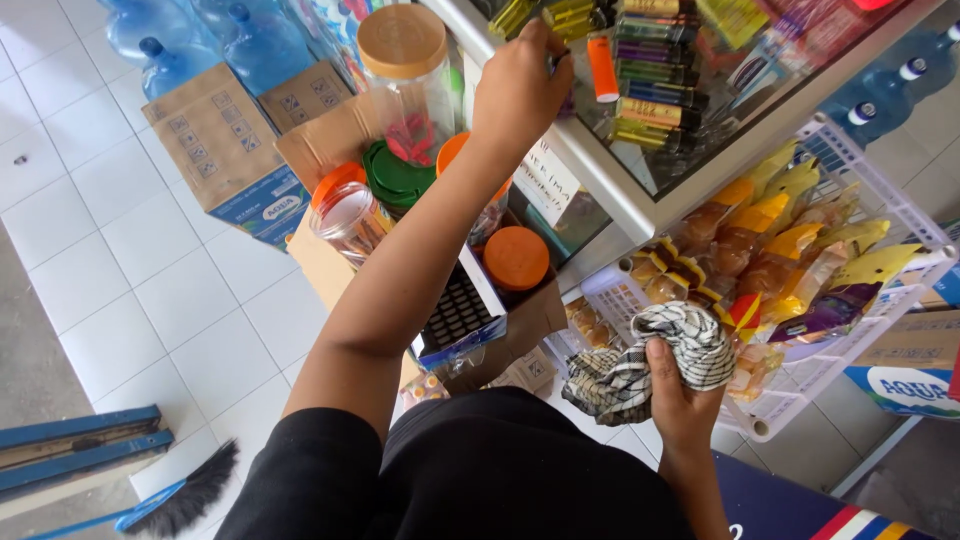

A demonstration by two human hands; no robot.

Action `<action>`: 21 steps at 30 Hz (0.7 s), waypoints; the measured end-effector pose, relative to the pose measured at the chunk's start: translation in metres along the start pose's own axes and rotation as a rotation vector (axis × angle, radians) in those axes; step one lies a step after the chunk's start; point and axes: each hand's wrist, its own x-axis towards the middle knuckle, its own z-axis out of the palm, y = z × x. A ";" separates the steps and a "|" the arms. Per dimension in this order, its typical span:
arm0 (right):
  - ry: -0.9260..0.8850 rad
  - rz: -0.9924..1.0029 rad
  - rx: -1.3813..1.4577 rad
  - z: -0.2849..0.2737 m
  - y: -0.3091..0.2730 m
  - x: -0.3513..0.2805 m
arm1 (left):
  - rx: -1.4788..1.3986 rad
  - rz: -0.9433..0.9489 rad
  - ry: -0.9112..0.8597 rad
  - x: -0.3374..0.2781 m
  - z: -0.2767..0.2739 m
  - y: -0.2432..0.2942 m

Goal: Sorting and cleaning cigarette lighters before placing them into a display box in a retail shop.

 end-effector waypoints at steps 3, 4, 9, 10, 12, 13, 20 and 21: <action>0.004 0.040 0.028 0.000 0.008 -0.001 | -0.061 -0.029 -0.042 0.000 -0.018 0.019; -0.005 0.047 0.031 0.001 0.007 -0.001 | -0.054 -0.038 -0.044 -0.006 -0.044 0.028; -0.027 -0.003 0.018 0.010 0.007 0.001 | -0.029 -0.045 -0.378 -0.070 -0.143 0.017; -0.028 -0.001 0.021 0.012 0.013 0.000 | -0.026 -0.045 -0.379 -0.089 -0.153 0.006; -0.064 0.063 0.026 0.016 0.026 -0.004 | 0.103 -0.089 -0.629 -0.128 -0.172 -0.015; -0.066 0.065 0.027 0.023 0.020 -0.001 | 0.105 -0.091 -0.630 -0.145 -0.170 -0.024; -0.269 0.046 0.018 0.066 -0.009 0.009 | 0.276 -0.107 -0.646 -0.205 -0.165 -0.041; -0.288 0.063 0.024 0.070 -0.011 0.009 | 0.301 -0.077 -0.629 -0.204 -0.166 -0.035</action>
